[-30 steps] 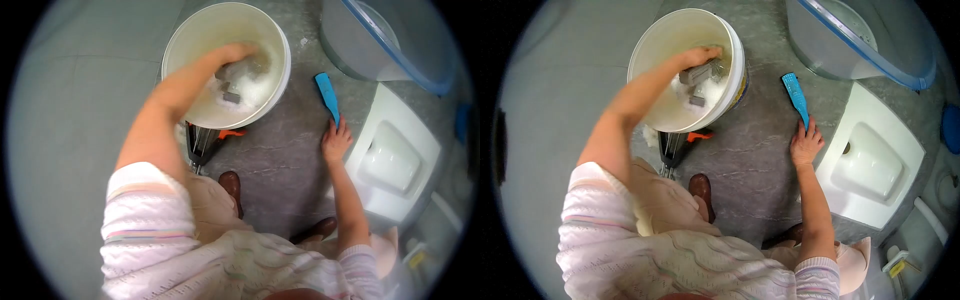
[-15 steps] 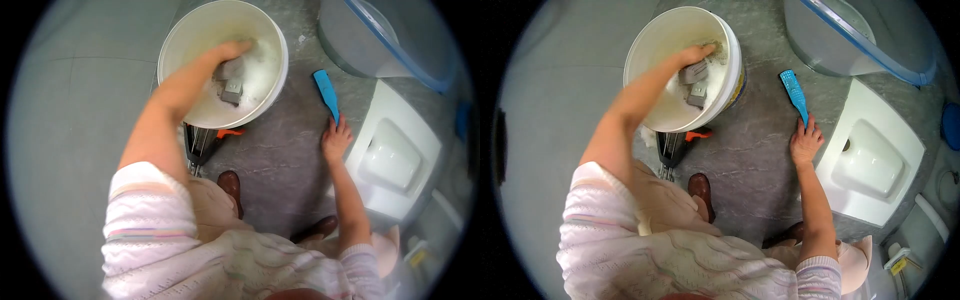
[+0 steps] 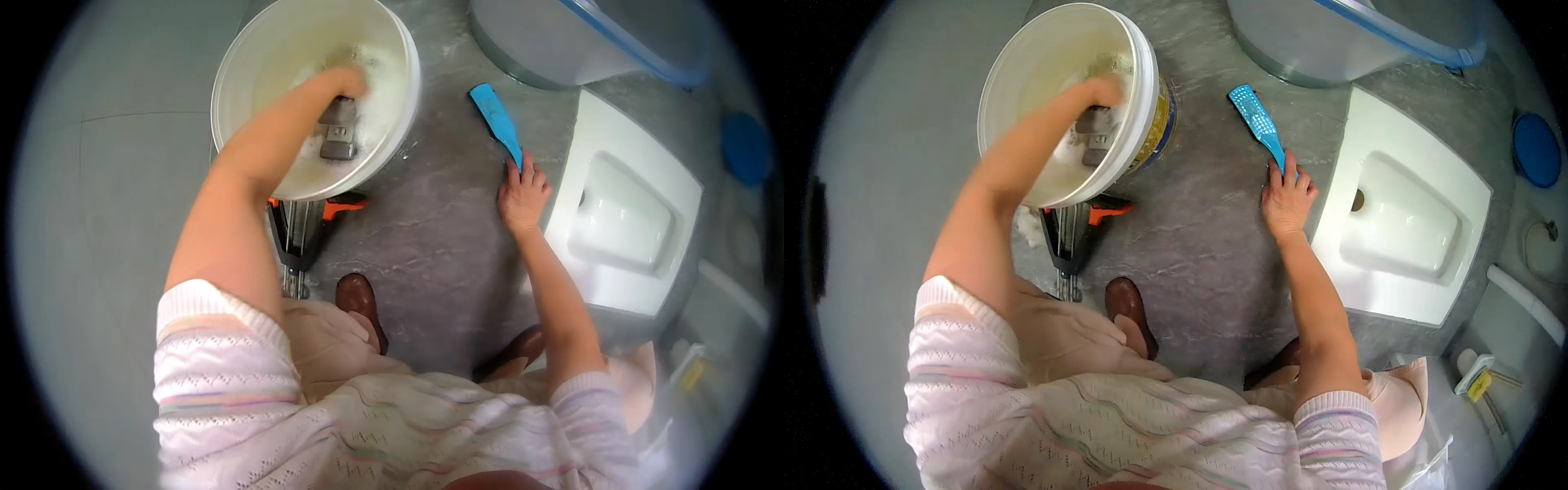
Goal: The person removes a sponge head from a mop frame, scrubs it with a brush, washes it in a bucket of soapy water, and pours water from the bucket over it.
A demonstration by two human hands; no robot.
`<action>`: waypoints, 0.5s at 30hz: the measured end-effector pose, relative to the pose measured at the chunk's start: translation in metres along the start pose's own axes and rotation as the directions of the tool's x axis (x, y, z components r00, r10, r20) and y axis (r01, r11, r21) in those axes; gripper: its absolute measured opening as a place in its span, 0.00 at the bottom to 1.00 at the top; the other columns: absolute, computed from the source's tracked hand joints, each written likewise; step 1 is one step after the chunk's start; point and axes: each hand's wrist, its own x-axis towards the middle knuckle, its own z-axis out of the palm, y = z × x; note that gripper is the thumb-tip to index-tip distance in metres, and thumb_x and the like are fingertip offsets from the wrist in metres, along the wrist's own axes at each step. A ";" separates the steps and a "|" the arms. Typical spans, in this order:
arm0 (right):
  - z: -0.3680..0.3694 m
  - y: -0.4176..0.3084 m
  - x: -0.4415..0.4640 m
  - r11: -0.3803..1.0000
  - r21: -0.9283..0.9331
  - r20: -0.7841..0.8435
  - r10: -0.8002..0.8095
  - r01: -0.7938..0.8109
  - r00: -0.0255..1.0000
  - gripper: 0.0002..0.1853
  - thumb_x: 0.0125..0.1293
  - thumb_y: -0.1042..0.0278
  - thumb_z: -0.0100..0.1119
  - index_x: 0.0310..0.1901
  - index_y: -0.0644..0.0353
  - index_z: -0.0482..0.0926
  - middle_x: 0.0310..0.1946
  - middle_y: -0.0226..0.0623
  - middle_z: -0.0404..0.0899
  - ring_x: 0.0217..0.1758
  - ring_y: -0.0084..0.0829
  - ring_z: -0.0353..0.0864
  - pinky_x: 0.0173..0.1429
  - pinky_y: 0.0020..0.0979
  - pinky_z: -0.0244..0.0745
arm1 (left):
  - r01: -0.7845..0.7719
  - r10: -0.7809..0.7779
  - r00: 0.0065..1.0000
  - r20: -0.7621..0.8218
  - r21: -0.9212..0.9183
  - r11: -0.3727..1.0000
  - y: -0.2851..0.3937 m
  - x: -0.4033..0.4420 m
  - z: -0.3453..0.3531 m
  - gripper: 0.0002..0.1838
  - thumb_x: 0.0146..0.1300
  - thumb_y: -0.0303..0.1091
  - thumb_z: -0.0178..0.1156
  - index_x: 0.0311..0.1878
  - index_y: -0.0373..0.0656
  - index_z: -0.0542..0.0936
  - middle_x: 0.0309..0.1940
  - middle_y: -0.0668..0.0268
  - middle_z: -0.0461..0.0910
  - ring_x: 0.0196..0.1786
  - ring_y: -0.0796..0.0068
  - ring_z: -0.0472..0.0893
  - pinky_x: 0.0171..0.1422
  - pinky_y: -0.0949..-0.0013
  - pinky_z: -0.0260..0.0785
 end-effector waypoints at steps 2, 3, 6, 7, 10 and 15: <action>0.004 -0.001 0.000 1.000 -0.003 -0.032 -0.002 0.002 0.999 0.22 0.51 0.67 0.59 0.51 0.45 0.73 0.62 0.27 0.60 0.56 0.37 0.63 0.55 0.42 0.57 | -0.023 0.017 1.000 -0.019 -0.326 0.945 0.001 -0.043 -0.023 0.25 0.43 0.36 0.59 0.48 0.39 0.79 0.44 0.52 0.79 0.43 0.59 0.79 0.50 0.62 0.70; 0.004 -0.002 0.000 1.000 -0.004 -0.027 -0.002 0.002 1.000 0.22 0.51 0.67 0.58 0.51 0.45 0.73 0.62 0.27 0.60 0.56 0.36 0.63 0.55 0.42 0.57 | -0.033 0.021 0.999 -0.030 -0.479 0.877 0.000 -0.068 -0.036 0.29 0.41 0.38 0.61 0.51 0.41 0.77 0.45 0.54 0.79 0.43 0.61 0.79 0.49 0.63 0.70; -0.002 -0.001 0.001 1.000 -0.001 0.023 0.013 -0.013 1.000 0.21 0.53 0.68 0.57 0.51 0.45 0.73 0.62 0.26 0.59 0.55 0.37 0.64 0.56 0.41 0.57 | -0.006 -0.014 0.999 -0.032 -0.567 0.823 -0.006 -0.122 -0.061 0.37 0.36 0.40 0.63 0.58 0.47 0.73 0.46 0.59 0.77 0.44 0.66 0.77 0.50 0.66 0.69; -0.003 -0.001 0.001 1.000 0.009 0.033 0.011 -0.012 0.999 0.21 0.53 0.68 0.57 0.51 0.45 0.73 0.62 0.26 0.60 0.56 0.37 0.64 0.56 0.41 0.57 | -0.008 -0.042 0.996 -0.073 -0.576 0.817 -0.005 -0.147 -0.067 0.37 0.36 0.40 0.63 0.58 0.47 0.73 0.46 0.59 0.77 0.45 0.67 0.77 0.50 0.67 0.69; -0.005 0.006 0.002 0.999 0.036 -0.005 -0.004 0.004 1.000 0.20 0.54 0.73 0.55 0.50 0.44 0.75 0.59 0.29 0.65 0.54 0.39 0.67 0.54 0.40 0.62 | 0.048 -0.117 0.991 -0.066 -0.643 0.764 0.001 -0.217 -0.082 0.36 0.36 0.39 0.63 0.57 0.45 0.73 0.44 0.60 0.77 0.43 0.70 0.76 0.49 0.70 0.68; -0.025 0.028 0.010 0.953 0.299 0.051 -0.074 0.055 0.996 0.20 0.53 0.82 0.49 0.46 0.47 0.75 0.50 0.35 0.73 0.47 0.42 0.74 0.49 0.38 0.73 | -0.157 -0.104 0.932 -0.347 -0.647 0.746 -0.008 -0.293 -0.096 0.35 0.38 0.38 0.61 0.57 0.42 0.73 0.41 0.63 0.77 0.39 0.73 0.75 0.48 0.71 0.67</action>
